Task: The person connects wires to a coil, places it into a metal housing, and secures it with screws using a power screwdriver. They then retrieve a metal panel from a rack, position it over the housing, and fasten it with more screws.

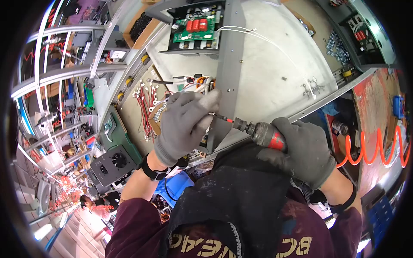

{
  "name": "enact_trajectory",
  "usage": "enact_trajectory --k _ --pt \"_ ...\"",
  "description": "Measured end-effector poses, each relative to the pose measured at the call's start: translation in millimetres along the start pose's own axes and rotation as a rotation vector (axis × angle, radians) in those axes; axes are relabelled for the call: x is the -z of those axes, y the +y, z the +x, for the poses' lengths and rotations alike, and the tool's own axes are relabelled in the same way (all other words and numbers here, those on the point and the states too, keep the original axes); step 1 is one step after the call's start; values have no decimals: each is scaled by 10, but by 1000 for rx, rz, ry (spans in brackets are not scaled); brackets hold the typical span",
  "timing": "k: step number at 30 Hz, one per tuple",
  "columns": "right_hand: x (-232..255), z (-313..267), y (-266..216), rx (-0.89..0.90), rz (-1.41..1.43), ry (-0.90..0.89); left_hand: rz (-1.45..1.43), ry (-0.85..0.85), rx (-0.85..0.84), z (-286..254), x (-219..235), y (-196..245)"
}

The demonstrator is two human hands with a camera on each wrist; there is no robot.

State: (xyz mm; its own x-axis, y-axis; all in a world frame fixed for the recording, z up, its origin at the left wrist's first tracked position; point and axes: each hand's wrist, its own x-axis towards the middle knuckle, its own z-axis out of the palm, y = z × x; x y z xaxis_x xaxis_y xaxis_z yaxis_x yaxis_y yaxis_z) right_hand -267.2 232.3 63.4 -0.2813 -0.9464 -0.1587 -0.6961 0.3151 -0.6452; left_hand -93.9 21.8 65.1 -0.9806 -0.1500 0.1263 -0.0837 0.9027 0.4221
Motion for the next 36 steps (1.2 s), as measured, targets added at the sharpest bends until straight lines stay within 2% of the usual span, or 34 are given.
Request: enact_trajectory --k 2,3,5,6,8,9,10,12,13,15,16,18,24,26,31,36 --pt "-6 2 134 -21 87 -46 -52 53 49 90 -57 -42" --pt "-18 8 214 -41 103 -35 -55 30 33 120 -74 -99" --pt "-60 31 418 -78 133 -49 22 21 172 143 -67 -275" --pt "-115 39 550 -97 132 -78 20 1 162 169 -52 -370" --pt "-254 87 786 -128 92 -113 72 -263 263 247 -64 -542" --pt "-295 119 888 -146 37 -155 74 -282 253 290 -130 -569" --pt "-294 202 938 -226 39 -306 121 -360 254 323 -201 -593" --pt "-406 303 1051 -244 72 -349 261 -518 236 384 -346 -702" --pt "-488 328 1113 -250 91 -393 261 -534 226 407 -377 -728" --pt "-622 337 1210 -268 130 -397 284 -748 418 500 -406 -741" --pt "-649 359 1216 -242 150 -411 248 -679 387 474 -411 -743" --pt "-665 416 1217 -200 155 -467 268 -695 383 479 -423 -752" --pt "-690 461 1259 -156 143 -452 264 -731 385 488 -430 -829" --pt "-663 489 1267 -132 126 -433 205 -709 262 506 -431 -872" --pt "-671 573 1294 -51 12 -414 49 -695 251 553 -430 -936" --pt "-656 626 1232 -96 -84 -462 40 -682 286 553 -433 -906"
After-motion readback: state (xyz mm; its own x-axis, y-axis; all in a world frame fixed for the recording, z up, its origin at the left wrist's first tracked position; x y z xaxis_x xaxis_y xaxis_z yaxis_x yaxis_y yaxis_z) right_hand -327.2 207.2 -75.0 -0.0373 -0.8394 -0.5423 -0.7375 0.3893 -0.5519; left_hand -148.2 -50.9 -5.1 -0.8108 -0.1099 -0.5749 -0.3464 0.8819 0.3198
